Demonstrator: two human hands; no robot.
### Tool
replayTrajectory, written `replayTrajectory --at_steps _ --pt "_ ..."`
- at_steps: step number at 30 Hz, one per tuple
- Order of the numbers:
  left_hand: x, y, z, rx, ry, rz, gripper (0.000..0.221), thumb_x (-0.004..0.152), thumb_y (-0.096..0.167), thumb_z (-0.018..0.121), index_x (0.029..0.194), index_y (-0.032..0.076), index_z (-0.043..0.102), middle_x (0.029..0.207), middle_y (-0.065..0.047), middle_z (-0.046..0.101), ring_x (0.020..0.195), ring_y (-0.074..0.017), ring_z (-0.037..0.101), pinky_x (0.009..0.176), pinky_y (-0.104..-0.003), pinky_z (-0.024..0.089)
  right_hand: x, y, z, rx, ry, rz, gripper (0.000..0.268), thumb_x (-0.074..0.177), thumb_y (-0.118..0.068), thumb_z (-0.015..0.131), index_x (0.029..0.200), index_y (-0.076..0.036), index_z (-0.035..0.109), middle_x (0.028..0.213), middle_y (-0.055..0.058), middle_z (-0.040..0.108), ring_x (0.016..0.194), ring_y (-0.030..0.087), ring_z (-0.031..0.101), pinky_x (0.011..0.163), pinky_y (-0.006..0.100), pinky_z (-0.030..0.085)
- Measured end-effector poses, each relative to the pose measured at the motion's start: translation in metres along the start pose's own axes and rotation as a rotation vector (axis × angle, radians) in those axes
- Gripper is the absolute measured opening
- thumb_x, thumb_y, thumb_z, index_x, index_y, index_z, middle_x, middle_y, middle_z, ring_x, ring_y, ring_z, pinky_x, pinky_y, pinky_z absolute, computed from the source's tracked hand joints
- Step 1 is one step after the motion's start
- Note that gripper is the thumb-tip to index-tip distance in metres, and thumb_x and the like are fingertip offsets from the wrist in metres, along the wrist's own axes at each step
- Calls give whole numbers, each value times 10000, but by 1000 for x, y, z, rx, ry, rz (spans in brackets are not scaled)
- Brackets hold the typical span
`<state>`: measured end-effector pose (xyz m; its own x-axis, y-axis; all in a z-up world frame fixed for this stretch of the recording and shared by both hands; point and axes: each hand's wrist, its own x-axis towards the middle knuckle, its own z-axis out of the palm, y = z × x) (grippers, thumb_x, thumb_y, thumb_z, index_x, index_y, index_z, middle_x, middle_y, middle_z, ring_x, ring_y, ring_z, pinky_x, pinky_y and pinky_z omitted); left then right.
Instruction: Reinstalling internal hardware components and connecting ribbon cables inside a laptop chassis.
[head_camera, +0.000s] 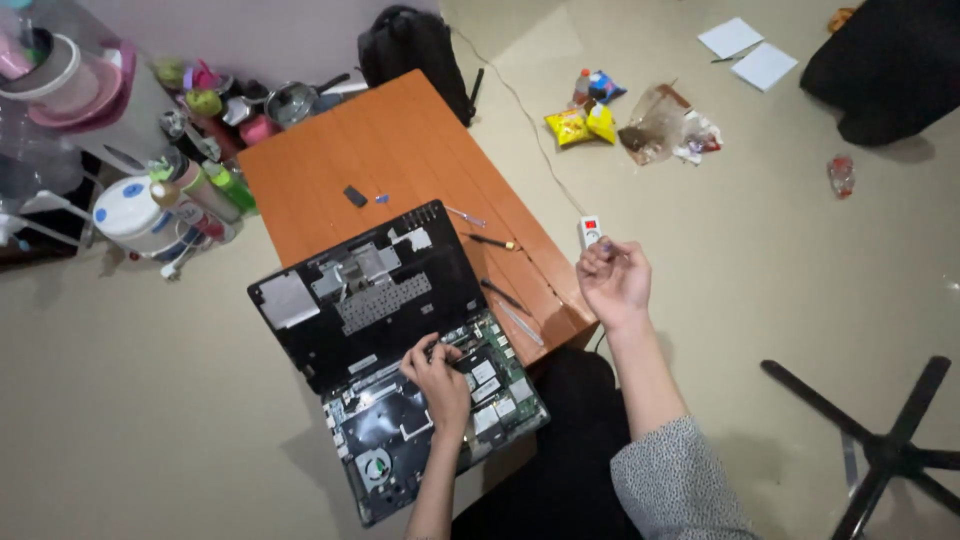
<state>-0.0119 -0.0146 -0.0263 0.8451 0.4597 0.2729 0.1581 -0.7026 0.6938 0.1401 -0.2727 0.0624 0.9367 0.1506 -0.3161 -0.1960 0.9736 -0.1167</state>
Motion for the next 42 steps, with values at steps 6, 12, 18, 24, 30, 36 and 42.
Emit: replayTrajectory --at_steps 6,12,18,24,30,36,42 --pt "10 -1 15 -44 44 16 303 746 -137 497 773 153 581 1222 -14 541 1268 -374 370 1143 -479 293 8 3 16 -173 -78 54 130 889 -177 601 940 -58 608 719 -7 410 659 112 403 610 228 359" --pt "-1 -2 7 -4 22 33 220 774 -100 528 756 114 574 1207 -63 554 1249 -388 385 1133 -503 264 9 15 -19 -575 34 -57 120 894 -111 672 1008 -81 696 889 12 681 770 112 640 723 220 508" --pt "3 6 2 -56 55 32 279 744 -142 513 759 131 565 1195 -14 535 1255 -354 367 1127 -484 286 11 36 -45 -1479 32 -221 275 880 -25 732 1153 2 721 1056 207 729 883 237 722 756 303 593" --pt "4 5 4 -32 34 -17 294 769 -141 521 774 149 565 1212 7 524 1276 -320 365 1131 -441 304 10 43 -46 -2108 -12 -16 345 873 -373 779 1174 -203 785 1097 83 772 1071 275 723 912 398 575" --pt "4 8 0 -45 51 -5 344 748 -160 481 826 165 564 1201 -3 520 1257 -331 377 1119 -441 319 25 42 -66 -2312 21 103 311 930 -414 648 1208 -332 760 823 -18 781 712 136 746 615 273 562" --pt "2 5 0 -59 115 38 338 734 -158 493 836 153 575 1156 -30 546 1218 -351 398 1106 -471 320 29 43 -88 -2318 -54 -195 279 897 -368 671 1124 -260 791 1041 88 770 1054 331 716 906 441 563" --pt "6 11 -2 -42 125 61 406 614 -193 517 850 132 577 1166 -57 521 1209 -365 398 1080 -470 355 68 64 -133 -2466 -490 -505 326 864 -400 729 909 -79 767 763 167 728 824 375 736 704 441 547"
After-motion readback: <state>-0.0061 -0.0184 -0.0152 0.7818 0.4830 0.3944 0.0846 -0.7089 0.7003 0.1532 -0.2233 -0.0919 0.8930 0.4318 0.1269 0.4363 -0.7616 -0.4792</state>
